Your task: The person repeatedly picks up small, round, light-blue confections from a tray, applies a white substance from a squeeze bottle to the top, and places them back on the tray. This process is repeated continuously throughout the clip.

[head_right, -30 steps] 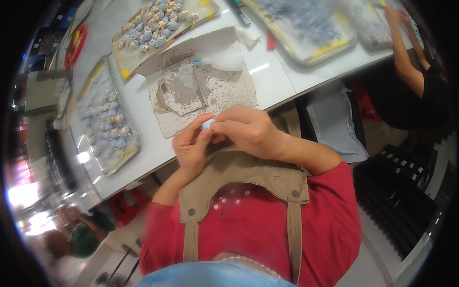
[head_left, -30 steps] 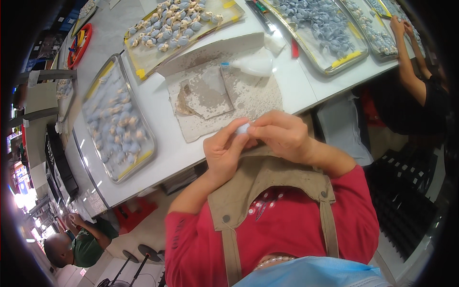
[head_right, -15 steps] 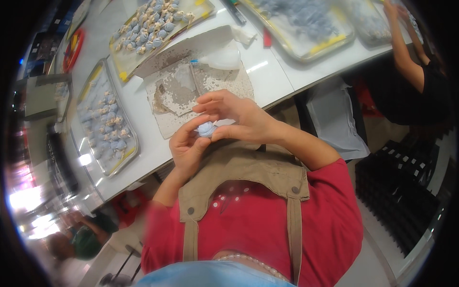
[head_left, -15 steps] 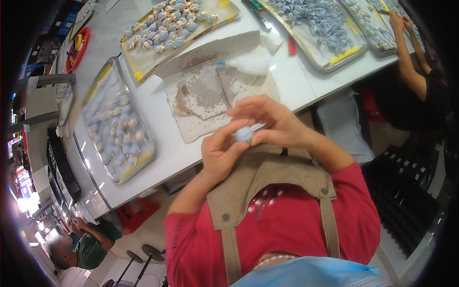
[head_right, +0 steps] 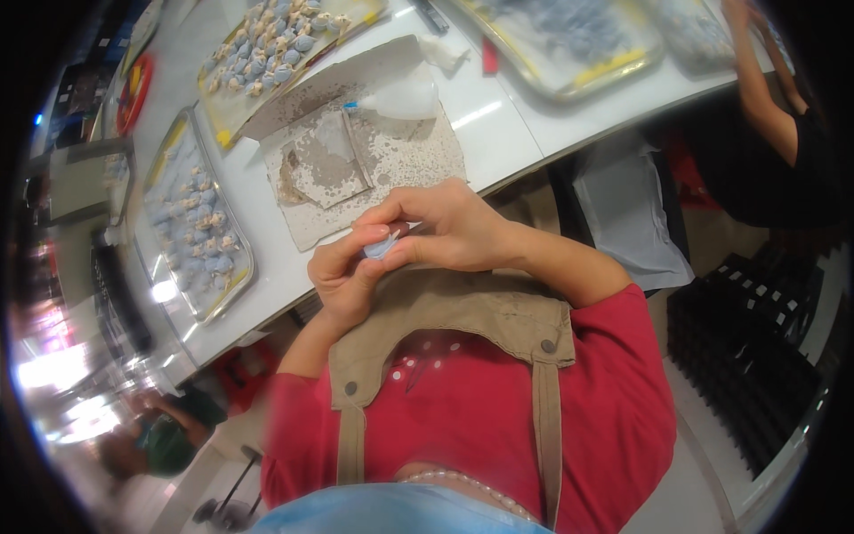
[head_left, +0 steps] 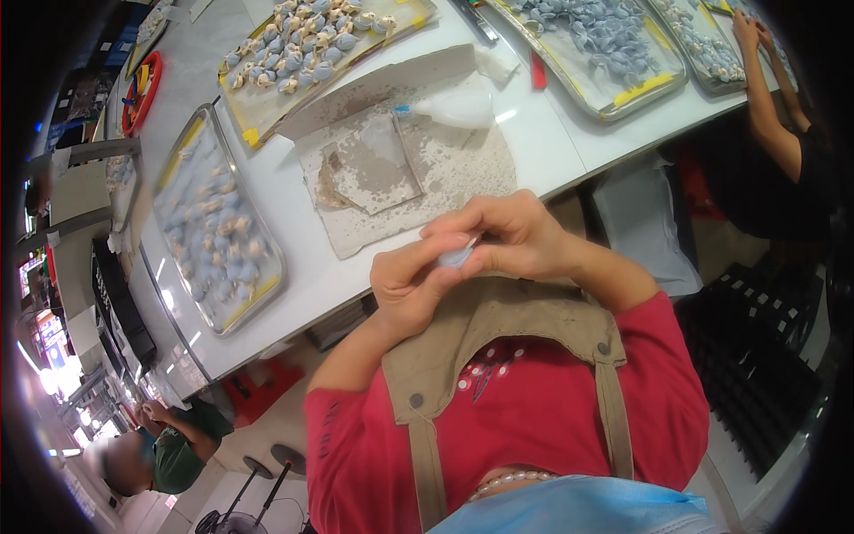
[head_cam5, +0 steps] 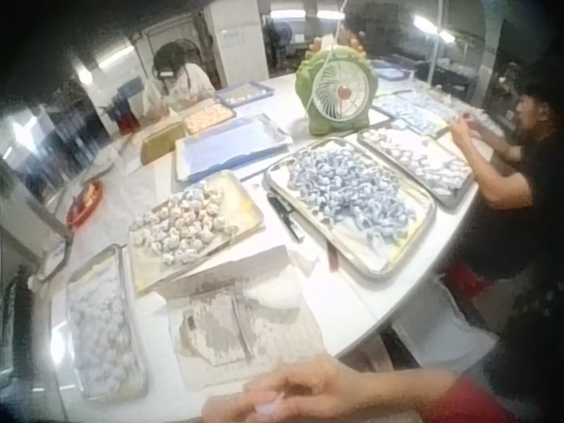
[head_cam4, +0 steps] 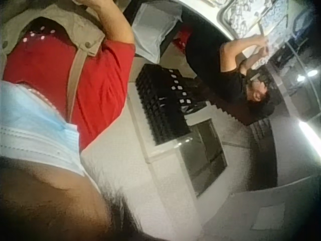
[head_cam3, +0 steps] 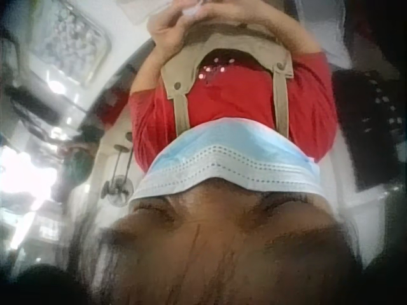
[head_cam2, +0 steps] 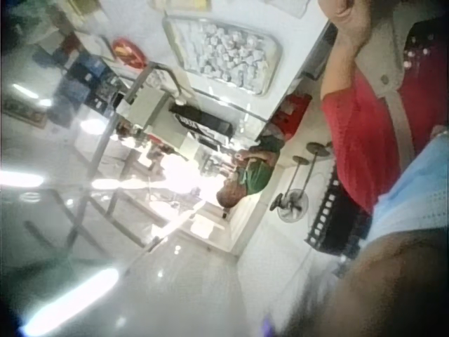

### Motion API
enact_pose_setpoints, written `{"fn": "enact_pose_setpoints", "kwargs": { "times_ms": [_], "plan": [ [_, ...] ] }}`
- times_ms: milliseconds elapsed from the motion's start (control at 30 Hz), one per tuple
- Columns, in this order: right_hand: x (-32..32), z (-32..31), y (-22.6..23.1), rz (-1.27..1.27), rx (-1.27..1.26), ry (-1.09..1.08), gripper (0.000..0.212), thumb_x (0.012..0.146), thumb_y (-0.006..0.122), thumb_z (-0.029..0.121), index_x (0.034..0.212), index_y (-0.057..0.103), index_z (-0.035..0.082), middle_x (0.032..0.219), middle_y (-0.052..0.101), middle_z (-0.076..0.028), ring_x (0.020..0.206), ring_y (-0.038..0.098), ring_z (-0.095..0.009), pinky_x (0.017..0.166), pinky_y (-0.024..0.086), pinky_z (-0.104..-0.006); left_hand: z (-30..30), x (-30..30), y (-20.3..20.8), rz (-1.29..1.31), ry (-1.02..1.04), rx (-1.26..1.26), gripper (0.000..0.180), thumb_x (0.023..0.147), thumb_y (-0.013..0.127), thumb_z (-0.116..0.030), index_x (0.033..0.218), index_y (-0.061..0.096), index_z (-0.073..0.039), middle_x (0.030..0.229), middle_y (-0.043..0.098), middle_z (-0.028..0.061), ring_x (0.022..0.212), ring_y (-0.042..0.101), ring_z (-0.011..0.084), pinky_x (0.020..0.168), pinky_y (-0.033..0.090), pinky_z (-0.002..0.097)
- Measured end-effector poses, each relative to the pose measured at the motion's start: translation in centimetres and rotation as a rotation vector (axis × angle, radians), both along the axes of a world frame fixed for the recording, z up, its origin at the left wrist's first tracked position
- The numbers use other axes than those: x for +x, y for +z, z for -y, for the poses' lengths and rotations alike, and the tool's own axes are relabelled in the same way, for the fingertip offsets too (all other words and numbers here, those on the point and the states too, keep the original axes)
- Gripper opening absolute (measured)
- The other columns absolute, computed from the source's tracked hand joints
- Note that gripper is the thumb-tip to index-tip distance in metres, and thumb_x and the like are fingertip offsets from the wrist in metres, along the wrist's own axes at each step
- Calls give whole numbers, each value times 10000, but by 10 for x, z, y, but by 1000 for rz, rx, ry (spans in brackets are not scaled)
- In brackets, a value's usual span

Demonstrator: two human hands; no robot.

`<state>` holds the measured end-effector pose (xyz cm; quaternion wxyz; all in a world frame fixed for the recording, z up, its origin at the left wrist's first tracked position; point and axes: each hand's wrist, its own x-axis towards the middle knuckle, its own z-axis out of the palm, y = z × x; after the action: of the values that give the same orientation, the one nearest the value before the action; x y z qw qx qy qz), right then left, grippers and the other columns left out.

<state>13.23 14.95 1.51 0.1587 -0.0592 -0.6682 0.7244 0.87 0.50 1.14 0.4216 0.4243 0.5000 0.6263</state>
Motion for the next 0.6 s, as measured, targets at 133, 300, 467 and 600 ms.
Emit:
{"fn": "enact_pose_setpoints", "kwargs": {
  "times_ms": [133,300,467,600],
  "plan": [
    [2,-2,-2,-14,-43,4,293,747,720,154,977,615,5,932,664,-80,853,622,-137,775,480,-259,-3,3,1,3,9,8,232,835,579,-20,1062,588,29,994,642,149,908,601,162,799,461,253],
    [0,-1,-4,-17,-83,20,270,751,714,141,966,619,10,927,663,-80,838,618,-131,766,477,-249,-1,4,-4,16,31,0,220,839,574,-19,1054,593,25,977,648,139,896,604,156,794,465,253],
    [-4,2,-5,8,-105,52,256,765,686,80,997,606,4,939,656,-75,841,603,-116,760,477,-256,4,0,7,15,43,-71,212,851,570,-33,1054,596,20,970,649,124,874,599,141,786,464,244],
    [-13,17,-13,-32,-318,18,295,787,639,22,1071,563,-12,1046,621,-87,913,576,-111,807,461,-266,0,-6,7,57,104,-29,249,821,624,-71,1061,610,-5,950,654,79,791,586,102,715,470,229]
  ]
}}
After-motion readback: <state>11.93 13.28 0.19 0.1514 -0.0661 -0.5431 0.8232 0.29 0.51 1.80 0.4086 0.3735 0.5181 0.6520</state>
